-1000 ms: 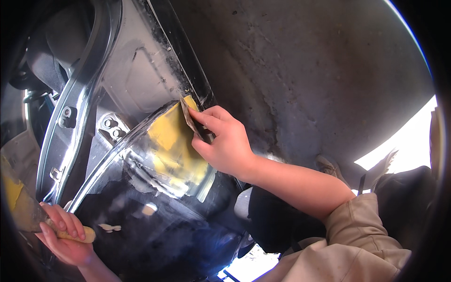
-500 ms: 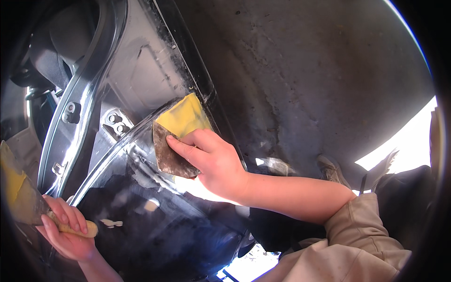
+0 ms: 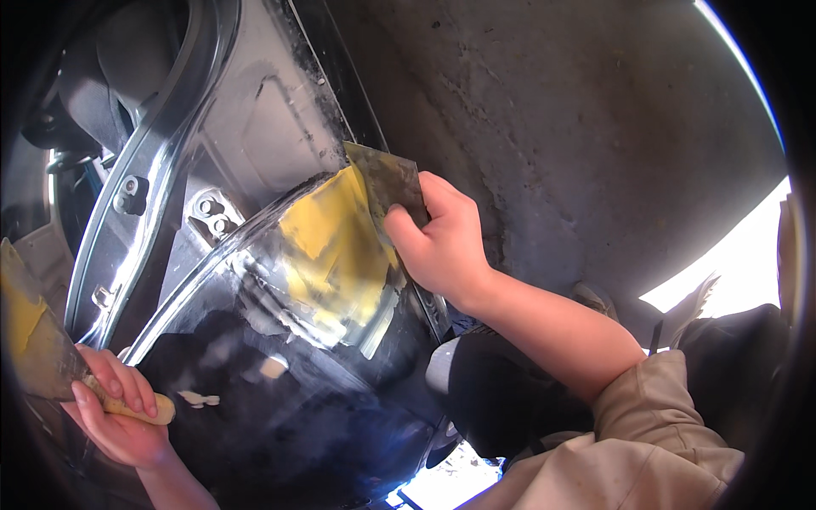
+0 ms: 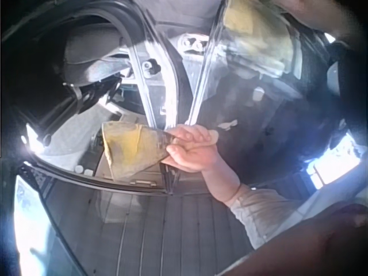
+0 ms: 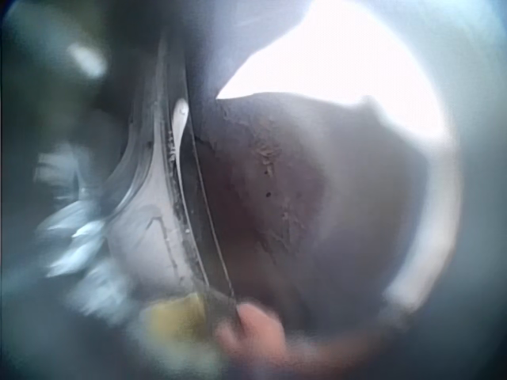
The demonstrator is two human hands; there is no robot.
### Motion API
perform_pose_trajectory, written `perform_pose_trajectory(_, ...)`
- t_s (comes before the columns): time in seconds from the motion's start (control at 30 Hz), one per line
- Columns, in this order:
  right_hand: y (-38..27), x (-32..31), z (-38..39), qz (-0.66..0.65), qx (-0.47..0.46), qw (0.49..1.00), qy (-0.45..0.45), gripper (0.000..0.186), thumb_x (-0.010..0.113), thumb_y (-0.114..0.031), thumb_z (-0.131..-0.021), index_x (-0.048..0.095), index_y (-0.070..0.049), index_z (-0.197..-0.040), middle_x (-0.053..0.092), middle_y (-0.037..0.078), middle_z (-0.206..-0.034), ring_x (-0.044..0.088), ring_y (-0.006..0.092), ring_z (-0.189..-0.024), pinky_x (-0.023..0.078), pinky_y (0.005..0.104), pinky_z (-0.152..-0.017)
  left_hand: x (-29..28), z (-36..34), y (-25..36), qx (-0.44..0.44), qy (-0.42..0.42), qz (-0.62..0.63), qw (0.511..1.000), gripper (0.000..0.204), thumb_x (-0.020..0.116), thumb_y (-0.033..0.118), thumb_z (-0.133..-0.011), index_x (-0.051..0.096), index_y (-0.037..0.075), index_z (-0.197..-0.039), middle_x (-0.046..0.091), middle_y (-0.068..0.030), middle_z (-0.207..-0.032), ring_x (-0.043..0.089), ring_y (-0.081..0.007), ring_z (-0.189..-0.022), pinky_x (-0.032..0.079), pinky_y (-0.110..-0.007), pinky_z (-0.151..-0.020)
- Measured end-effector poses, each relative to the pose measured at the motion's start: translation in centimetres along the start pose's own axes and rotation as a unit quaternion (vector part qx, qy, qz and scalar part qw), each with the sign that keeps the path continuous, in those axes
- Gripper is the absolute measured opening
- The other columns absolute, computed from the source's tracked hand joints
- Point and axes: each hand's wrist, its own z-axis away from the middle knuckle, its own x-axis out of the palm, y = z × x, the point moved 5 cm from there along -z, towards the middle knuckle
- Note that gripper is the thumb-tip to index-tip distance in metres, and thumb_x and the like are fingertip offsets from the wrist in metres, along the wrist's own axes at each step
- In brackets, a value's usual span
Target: The person applies yellow body filler to a damaged area on a car door using a putty knife, then smooths and levels the surface with a sanding block. The person repeatedly adds filler and sands the area to achieve a flush finish.
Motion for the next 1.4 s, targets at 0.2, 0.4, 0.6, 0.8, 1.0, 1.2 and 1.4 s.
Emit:
perform_pose_trajectory(0.2, 3.1, 0.3, -1.4, -0.022, 0.178, 0.981, -0.078, 0.022, 0.060, -0.007, -0.093, 0.071, 0.001, -0.110, 0.072, 0.007, -0.093, 0.061, 0.0106, -0.078, 0.051, 0.0301, -0.071, -0.9, 0.4, -0.2, -0.017, 0.045, -0.018, 0.999, 0.034, 0.040, 0.023, -0.112, 0.042, -0.006, -0.129, 0.043, -0.0065, -0.083, 0.040, -0.0071, -0.052, 0.037, -0.020, -0.038)
perform_pose_trajectory(0.4, 3.2, 0.8, -1.9, 0.003, 0.159, 0.985, -0.067, 0.024, 0.061, -0.010, -0.091, 0.072, 0.000, -0.110, 0.071, 0.016, -0.101, 0.068, 0.0258, -0.081, 0.054, 0.0382, -0.077, -0.9, 0.3, -0.4, -0.024, 0.055, -0.011, 0.998, 0.035, 0.041, 0.023, -0.112, 0.041, -0.007, -0.129, 0.043, -0.0070, -0.083, 0.039, -0.0071, -0.053, 0.037, -0.020, -0.038)
perform_pose_trajectory(0.6, 2.8, 0.7, -2.1, 0.044, 0.102, 0.992, -0.055, 0.025, 0.061, -0.010, -0.090, 0.073, -0.001, -0.110, 0.070, 0.016, -0.100, 0.069, 0.0289, -0.083, 0.055, 0.0390, -0.079, -1.0, 0.2, -0.3, -0.025, 0.021, -0.003, 0.999, 0.035, 0.041, 0.024, -0.112, 0.042, -0.007, -0.130, 0.044, -0.0066, -0.084, 0.039, -0.0075, -0.053, 0.038, -0.021, -0.038)
perform_pose_trajectory(0.8, -0.6, 0.0, -1.4, -0.036, -0.015, 0.999, 0.008, 0.019, 0.062, -0.003, -0.091, 0.070, 0.001, -0.107, 0.065, 0.013, -0.089, 0.064, 0.0239, -0.074, 0.052, 0.0347, -0.070, 0.5, 0.5, 0.1, -0.058, 0.044, 0.028, 0.997, 0.038, 0.037, 0.035, -0.115, 0.044, 0.003, -0.097, 0.044, -0.0047, -0.078, 0.040, -0.0088, -0.049, 0.041, -0.023, -0.038)
perform_pose_trajectory(1.0, -10.3, -1.3, -1.1, -0.235, -0.181, 0.951, -0.088, 0.029, 0.057, -0.001, -0.104, 0.063, 0.008, -0.131, 0.073, 0.008, -0.107, 0.065, 0.0120, -0.092, 0.051, 0.0257, -0.084, 3.9, 1.0, -0.5, -0.164, -0.264, 0.009, 0.951, 0.056, 0.037, 0.041, -0.113, 0.049, -0.012, -0.126, 0.062, -0.0191, -0.062, 0.055, -0.0213, -0.039, 0.048, -0.031, -0.039)
perform_pose_trajectory(1.2, -16.6, -1.0, 1.3, -0.194, -0.331, 0.905, -0.181, 0.038, 0.064, 0.004, -0.097, 0.061, 0.011, -0.134, 0.075, 0.021, -0.118, 0.076, 0.0251, -0.095, 0.058, 0.0304, -0.085, 5.4, 1.2, -0.1, -0.267, -0.338, -0.042, 0.901, 0.031, 0.044, 0.014, -0.109, 0.063, 0.000, -0.089, 0.068, -0.0056, -0.070, 0.063, -0.0131, -0.056, 0.050, -0.028, -0.054)
perform_pose_trajectory(1.4, -18.6, -0.7, 1.9, -0.049, -0.377, 0.878, -0.290, 0.061, 0.072, 0.009, -0.083, 0.061, 0.003, -0.143, 0.075, 0.020, -0.112, 0.077, 0.0303, -0.089, 0.062, 0.0352, -0.077, 5.2, 1.1, -0.3, -0.201, -0.338, -0.079, 0.916, 0.027, 0.047, 0.015, -0.108, 0.063, 0.003, -0.090, 0.067, -0.0025, -0.070, 0.061, -0.0104, -0.055, 0.048, -0.027, -0.054)
